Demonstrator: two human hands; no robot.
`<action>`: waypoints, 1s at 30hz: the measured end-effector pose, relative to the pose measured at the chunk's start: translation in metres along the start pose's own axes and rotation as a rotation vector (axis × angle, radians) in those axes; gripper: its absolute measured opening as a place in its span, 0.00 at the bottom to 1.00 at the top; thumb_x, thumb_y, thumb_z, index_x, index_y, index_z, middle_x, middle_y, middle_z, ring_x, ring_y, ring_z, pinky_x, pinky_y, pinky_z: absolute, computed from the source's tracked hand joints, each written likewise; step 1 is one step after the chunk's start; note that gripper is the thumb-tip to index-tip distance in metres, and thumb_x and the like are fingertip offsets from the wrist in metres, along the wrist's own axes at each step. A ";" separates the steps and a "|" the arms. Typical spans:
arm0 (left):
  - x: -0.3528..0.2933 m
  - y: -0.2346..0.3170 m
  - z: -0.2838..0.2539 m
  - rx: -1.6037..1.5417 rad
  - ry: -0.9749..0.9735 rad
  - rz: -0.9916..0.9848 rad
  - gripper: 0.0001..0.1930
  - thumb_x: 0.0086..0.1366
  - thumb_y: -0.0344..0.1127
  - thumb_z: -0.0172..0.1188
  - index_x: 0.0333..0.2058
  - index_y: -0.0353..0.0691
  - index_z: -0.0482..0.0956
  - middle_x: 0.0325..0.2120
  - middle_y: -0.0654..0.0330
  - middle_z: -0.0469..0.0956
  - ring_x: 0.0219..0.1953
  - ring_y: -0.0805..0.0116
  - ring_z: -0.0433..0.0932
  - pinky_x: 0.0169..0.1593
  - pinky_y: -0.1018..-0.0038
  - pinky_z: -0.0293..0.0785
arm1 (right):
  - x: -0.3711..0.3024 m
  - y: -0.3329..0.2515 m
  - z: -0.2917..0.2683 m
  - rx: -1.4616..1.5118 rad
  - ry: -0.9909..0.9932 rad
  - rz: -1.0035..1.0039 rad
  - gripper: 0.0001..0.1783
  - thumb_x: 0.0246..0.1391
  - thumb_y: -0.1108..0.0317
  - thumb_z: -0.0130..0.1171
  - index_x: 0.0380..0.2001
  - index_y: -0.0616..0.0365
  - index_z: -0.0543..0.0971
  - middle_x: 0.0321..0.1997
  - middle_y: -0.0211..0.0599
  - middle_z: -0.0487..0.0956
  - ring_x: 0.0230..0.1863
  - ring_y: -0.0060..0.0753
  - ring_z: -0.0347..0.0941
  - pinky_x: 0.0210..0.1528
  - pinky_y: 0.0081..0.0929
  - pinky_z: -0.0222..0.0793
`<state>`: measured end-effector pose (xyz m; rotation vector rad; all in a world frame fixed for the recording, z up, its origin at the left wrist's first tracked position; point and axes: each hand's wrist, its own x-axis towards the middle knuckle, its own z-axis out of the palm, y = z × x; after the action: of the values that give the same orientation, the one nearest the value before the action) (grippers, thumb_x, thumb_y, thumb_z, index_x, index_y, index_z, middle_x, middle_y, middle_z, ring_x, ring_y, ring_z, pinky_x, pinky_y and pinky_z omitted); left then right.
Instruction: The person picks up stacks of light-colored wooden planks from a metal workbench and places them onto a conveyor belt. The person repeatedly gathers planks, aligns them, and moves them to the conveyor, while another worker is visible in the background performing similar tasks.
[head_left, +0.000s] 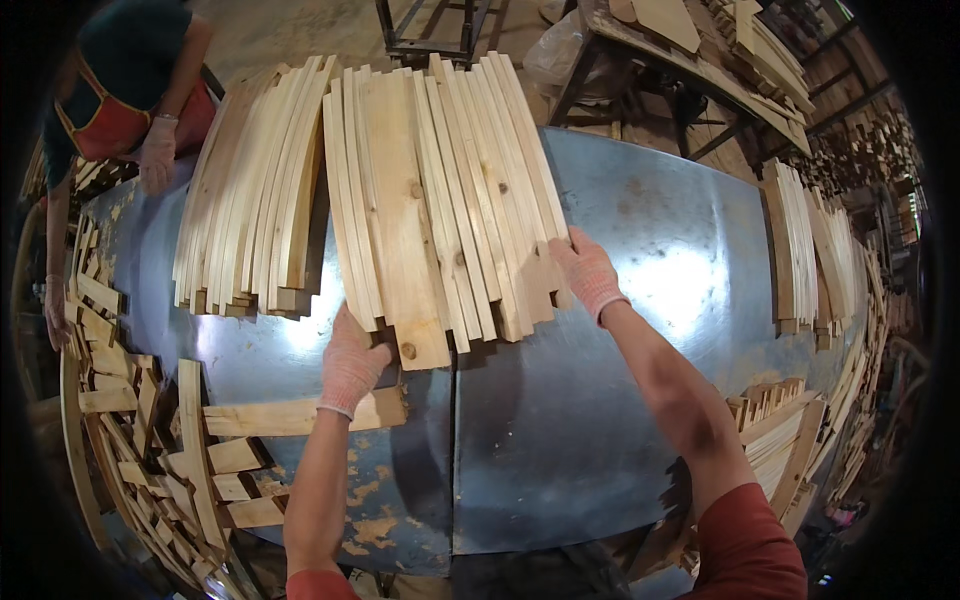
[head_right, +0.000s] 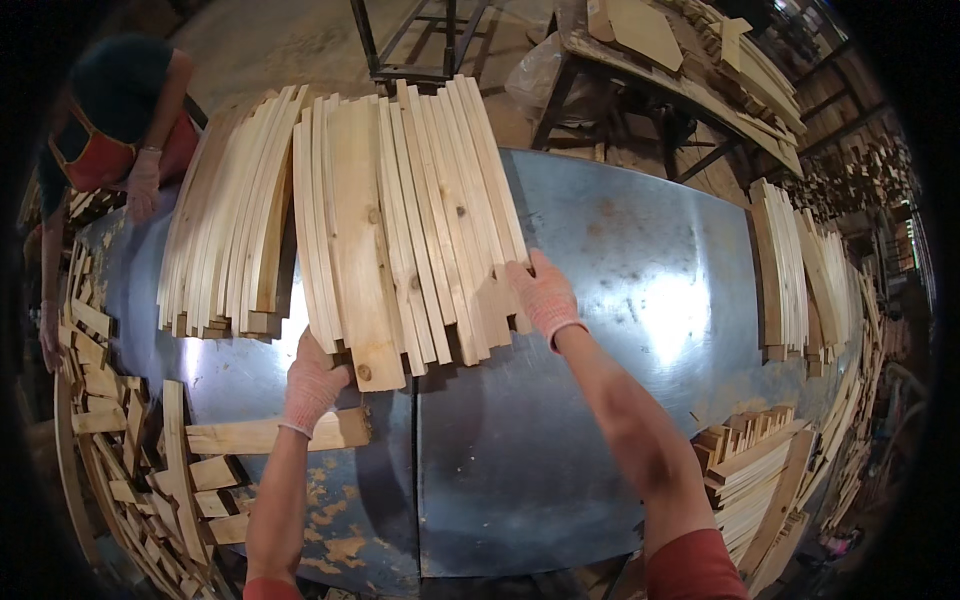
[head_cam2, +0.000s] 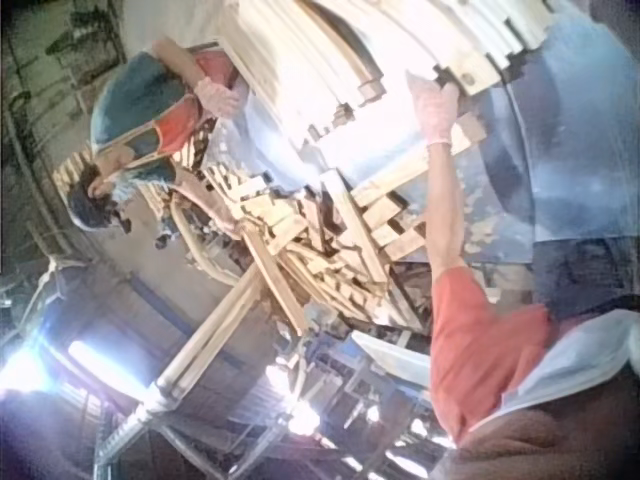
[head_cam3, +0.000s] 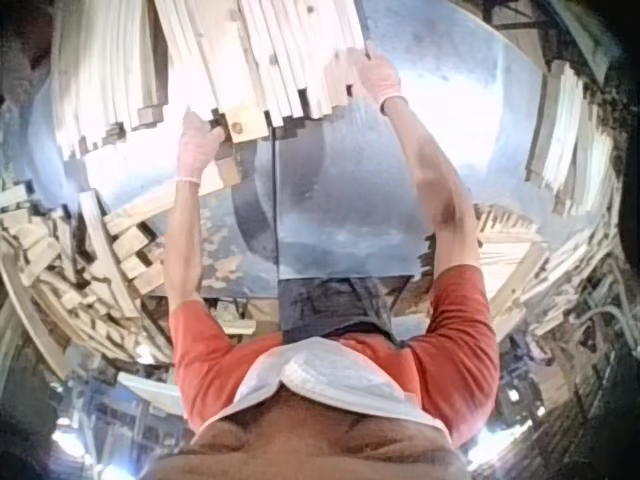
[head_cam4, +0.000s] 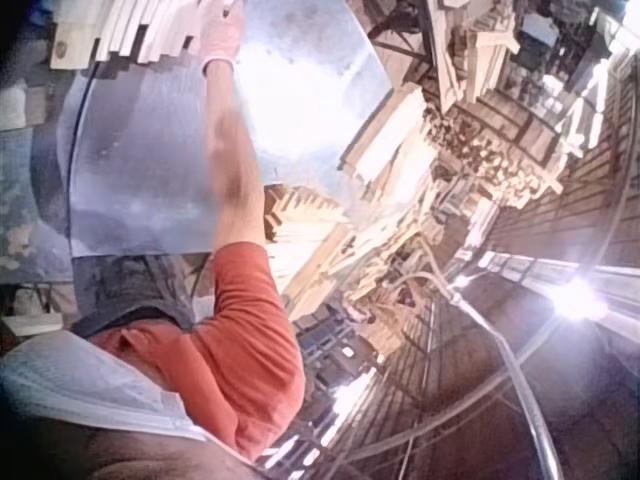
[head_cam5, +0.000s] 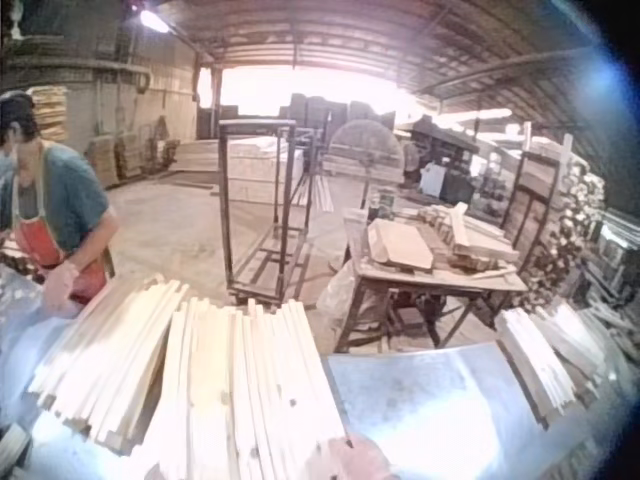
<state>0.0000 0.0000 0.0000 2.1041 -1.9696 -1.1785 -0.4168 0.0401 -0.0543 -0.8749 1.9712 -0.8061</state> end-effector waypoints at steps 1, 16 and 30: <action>0.004 0.001 0.004 -0.024 0.038 0.050 0.56 0.54 0.30 0.72 0.79 0.42 0.49 0.65 0.39 0.75 0.64 0.42 0.79 0.69 0.59 0.75 | -0.010 -0.024 -0.007 -0.041 -0.021 0.001 0.36 0.66 0.43 0.63 0.67 0.56 0.75 0.60 0.52 0.85 0.61 0.48 0.82 0.67 0.42 0.72; -0.128 0.012 0.102 -0.185 0.177 0.209 0.50 0.55 0.23 0.59 0.78 0.38 0.50 0.60 0.36 0.79 0.61 0.31 0.79 0.65 0.52 0.77 | -0.131 0.028 -0.061 -0.078 0.116 0.077 0.27 0.62 0.51 0.64 0.56 0.60 0.81 0.48 0.49 0.87 0.50 0.49 0.84 0.56 0.43 0.77; -0.443 -0.075 0.184 -0.087 -0.190 -0.002 0.46 0.58 0.27 0.67 0.76 0.36 0.59 0.65 0.37 0.74 0.67 0.36 0.72 0.71 0.55 0.70 | -0.494 0.227 -0.112 -0.061 0.125 0.396 0.31 0.64 0.48 0.65 0.64 0.55 0.80 0.48 0.44 0.89 0.50 0.40 0.85 0.58 0.34 0.77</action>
<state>0.0048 0.4827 0.0500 2.0206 -1.9476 -1.4864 -0.3662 0.5870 0.0247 -0.4505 2.1929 -0.5831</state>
